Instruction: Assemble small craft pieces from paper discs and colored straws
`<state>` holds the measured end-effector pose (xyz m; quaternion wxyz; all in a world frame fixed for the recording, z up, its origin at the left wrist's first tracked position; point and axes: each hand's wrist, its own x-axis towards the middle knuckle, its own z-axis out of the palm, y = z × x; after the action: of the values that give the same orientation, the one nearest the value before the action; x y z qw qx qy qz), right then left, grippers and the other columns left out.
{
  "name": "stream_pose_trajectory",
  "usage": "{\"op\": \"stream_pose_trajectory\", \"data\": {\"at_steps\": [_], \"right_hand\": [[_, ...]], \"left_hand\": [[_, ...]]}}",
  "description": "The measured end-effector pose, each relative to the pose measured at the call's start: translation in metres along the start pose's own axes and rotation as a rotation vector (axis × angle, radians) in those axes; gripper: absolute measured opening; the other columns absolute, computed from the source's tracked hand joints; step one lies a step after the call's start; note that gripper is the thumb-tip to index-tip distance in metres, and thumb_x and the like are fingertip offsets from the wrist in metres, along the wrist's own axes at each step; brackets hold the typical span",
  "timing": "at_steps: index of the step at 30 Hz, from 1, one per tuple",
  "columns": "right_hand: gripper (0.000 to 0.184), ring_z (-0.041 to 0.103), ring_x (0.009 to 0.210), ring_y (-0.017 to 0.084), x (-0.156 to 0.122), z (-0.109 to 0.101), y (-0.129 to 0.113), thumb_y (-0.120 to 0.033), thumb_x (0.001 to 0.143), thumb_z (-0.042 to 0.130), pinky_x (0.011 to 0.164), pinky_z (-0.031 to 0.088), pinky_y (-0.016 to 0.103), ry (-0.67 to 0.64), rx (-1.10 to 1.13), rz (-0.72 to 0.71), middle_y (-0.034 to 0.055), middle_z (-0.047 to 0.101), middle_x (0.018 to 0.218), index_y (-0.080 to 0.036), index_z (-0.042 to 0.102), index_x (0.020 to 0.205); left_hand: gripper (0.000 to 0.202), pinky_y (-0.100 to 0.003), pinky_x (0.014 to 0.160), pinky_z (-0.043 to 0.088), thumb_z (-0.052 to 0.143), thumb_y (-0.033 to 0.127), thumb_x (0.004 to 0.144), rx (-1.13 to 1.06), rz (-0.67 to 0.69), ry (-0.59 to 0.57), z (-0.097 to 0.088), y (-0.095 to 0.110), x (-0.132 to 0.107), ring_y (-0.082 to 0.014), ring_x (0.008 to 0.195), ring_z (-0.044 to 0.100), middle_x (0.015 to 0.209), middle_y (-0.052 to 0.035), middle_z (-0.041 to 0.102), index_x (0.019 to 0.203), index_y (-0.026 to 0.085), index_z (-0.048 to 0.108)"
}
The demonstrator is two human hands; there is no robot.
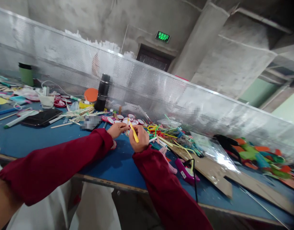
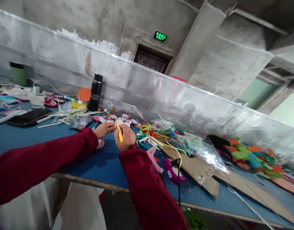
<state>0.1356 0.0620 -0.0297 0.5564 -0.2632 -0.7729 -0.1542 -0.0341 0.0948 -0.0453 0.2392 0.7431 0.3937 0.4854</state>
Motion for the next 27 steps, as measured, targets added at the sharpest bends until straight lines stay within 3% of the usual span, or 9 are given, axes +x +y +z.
{"op": "stream_pose_trajectory", "data": {"at_steps": [3,13,27], "right_hand": [[0.009,0.065,0.070,0.018,0.0007,-0.0011,-0.0009,-0.026,0.088,0.055,0.067,0.052,0.029,-0.004,-0.012,-0.009,0.0064,0.069,0.079,-0.019,0.059,0.093],[0.010,0.063,0.075,0.018,0.0012,-0.0010,-0.0006,-0.026,0.091,0.053,0.072,0.051,0.031,-0.007,-0.018,-0.048,0.0071,0.066,0.078,-0.018,0.059,0.089],[0.011,0.061,0.081,0.020,-0.0006,0.0000,-0.0016,-0.027,0.091,0.056,0.078,0.048,0.034,0.009,-0.091,-0.054,0.0075,0.066,0.081,-0.018,0.062,0.090]], "left_hand": [[0.034,-0.024,0.057,0.037,0.055,0.044,0.083,-0.100,-0.033,-0.046,0.0049,0.0020,-0.0030,-0.0109,0.058,0.046,0.059,0.0014,0.051,0.063,0.016,0.051],[0.020,-0.024,0.059,0.041,0.057,0.031,0.081,-0.139,-0.033,0.009,0.0033,0.0037,-0.0044,-0.0114,0.059,0.050,0.061,0.0010,0.055,0.067,0.016,0.054],[0.019,-0.024,0.061,0.044,0.055,0.028,0.081,-0.055,-0.023,-0.022,0.0062,0.0020,-0.0072,-0.0119,0.060,0.052,0.063,0.0004,0.057,0.067,0.016,0.054]]}}
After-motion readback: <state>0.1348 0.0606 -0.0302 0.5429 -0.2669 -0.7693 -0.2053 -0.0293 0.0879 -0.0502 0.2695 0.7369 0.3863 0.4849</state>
